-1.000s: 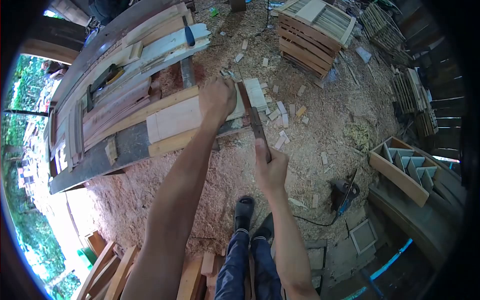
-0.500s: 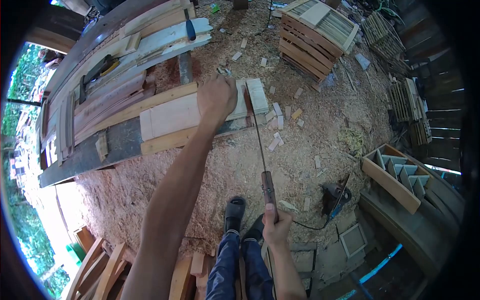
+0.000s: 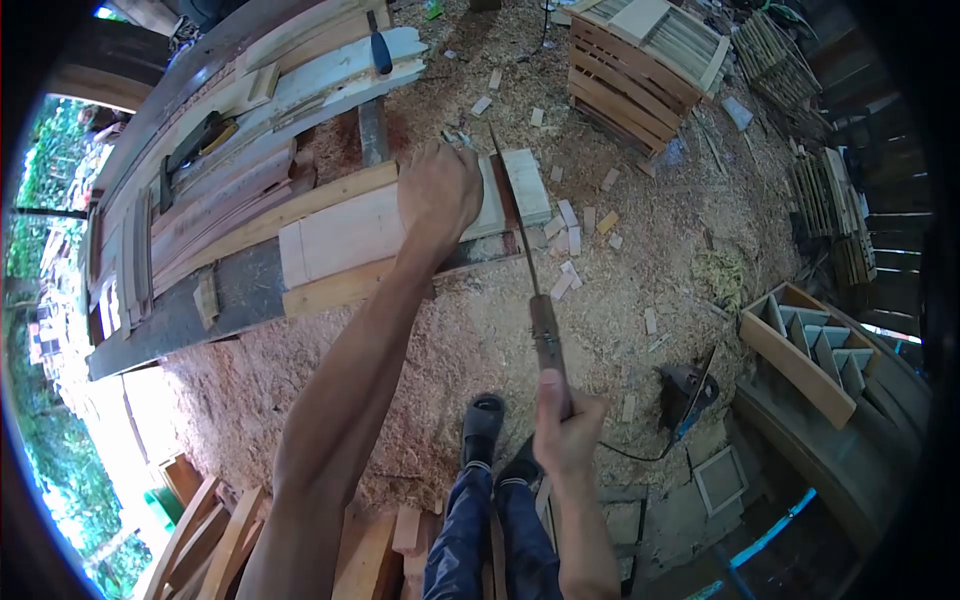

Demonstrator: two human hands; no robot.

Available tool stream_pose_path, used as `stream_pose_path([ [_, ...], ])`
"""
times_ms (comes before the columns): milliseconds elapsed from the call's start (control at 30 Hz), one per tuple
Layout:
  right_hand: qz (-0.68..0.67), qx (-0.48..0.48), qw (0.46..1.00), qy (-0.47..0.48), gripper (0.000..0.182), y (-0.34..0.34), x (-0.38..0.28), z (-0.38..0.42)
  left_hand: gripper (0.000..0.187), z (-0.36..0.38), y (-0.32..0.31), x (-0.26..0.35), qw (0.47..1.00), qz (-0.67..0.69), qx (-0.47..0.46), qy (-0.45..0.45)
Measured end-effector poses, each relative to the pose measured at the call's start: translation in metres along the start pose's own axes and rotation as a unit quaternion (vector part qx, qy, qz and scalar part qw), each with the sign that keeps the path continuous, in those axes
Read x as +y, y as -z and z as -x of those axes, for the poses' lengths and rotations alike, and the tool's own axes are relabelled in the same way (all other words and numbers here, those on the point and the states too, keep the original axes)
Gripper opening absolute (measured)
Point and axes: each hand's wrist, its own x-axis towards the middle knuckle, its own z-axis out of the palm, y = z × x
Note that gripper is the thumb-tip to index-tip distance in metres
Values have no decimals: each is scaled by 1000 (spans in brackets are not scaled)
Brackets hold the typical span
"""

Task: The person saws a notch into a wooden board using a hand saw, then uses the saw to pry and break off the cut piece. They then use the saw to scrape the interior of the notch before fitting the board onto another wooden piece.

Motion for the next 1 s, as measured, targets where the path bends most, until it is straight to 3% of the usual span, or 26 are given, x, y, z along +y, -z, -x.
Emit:
stream_pose_path([
  [133, -10, -8, 1000, 16, 53, -3, -14, -3, 36, 2, -5, -4, 1000, -13, 6, -21],
  [300, 30, -32, 998, -34, 51, 4, -58, -5, 34, 0, -11, -6, 997, -51, 19, -53],
  [400, 18, 0, 998, 54, 48, -10, -14, -1, 31, -1, -1, -1, 1000, -17, 13, 0],
  [500, -29, -4, 995, 95, 56, -16, 70, -15, 33, -3, -9, -7, 997, -44, 26, -49],
  [600, -49, -5, 994, 100, 56, -23, 80, -17, 35, 0, -8, -4, 998, -51, -20, -37],
  [733, -5, -5, 999, 46, 57, -7, 30, -1, 40, 1, 3, 4, 1000, -12, -16, -2],
  [800, 0, -28, 997, -77, 58, 7, -14, 4, 42, 2, 4, 3, 1000, -19, -17, 0],
  [933, 7, -48, 996, -81, 58, 30, -44, 28, 41, 0, -1, 2, 999, -30, -7, 8],
  [1000, -22, -52, 989, -140, 59, 38, -52, 31, 41, 2, -4, 2, 1000, -28, -1, 11],
])
